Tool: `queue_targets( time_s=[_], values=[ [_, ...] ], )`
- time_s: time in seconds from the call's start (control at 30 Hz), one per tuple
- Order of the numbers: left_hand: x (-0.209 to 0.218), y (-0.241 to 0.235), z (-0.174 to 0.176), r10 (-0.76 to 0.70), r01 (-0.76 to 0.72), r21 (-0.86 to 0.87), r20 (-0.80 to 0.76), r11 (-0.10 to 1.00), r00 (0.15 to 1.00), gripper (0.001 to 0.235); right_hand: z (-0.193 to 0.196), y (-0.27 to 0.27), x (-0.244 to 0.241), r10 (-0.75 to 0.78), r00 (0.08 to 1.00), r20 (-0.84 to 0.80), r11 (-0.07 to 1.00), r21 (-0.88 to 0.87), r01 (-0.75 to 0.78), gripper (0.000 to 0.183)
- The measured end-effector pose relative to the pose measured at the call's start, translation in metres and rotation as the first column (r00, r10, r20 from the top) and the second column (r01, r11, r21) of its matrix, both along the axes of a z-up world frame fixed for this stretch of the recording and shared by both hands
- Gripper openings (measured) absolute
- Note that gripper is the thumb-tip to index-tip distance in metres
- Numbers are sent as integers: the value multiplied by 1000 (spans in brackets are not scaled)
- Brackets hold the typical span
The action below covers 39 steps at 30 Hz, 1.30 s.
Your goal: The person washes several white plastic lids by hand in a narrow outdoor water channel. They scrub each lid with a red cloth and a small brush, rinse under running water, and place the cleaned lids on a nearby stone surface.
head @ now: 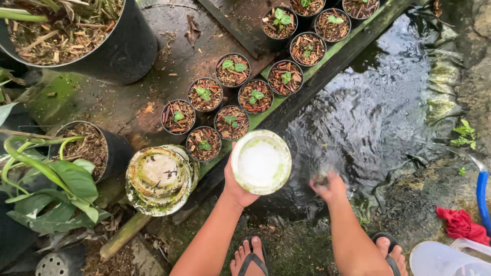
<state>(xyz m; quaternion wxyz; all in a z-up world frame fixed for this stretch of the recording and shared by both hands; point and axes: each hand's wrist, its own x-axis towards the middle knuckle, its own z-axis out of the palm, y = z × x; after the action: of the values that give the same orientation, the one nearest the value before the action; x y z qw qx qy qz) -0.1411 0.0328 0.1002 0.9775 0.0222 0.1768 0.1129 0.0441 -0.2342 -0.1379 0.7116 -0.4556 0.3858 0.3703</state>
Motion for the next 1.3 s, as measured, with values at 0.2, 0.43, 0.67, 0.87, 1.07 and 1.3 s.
queue_targets(
  time_s=[0.2,0.43,0.67,0.87,1.07,1.3],
  values=[
    [6,3,1,30,-29,34,-12,999,999,62,148,70,14,62,900,431,791,529,-308,52],
    [14,-15,-36,103,-68,219,-156,973,982,57,290,137,-69,642,-317,698,654,-714,-249,46],
    [5,-32,-46,341,113,979,-167,172,925,60,323,161,-87,634,-435,640,646,-747,-157,44],
    [15,-34,-42,198,-113,586,-83,802,977,59,326,154,-89,644,-318,696,659,-716,-232,52],
    [11,-42,-41,174,-159,263,-31,952,984,57,302,148,-97,670,-108,734,699,-673,-243,51],
    [18,-44,-23,103,-92,155,-66,984,992,52,271,151,-86,564,-211,798,792,-596,-136,48]
  ],
)
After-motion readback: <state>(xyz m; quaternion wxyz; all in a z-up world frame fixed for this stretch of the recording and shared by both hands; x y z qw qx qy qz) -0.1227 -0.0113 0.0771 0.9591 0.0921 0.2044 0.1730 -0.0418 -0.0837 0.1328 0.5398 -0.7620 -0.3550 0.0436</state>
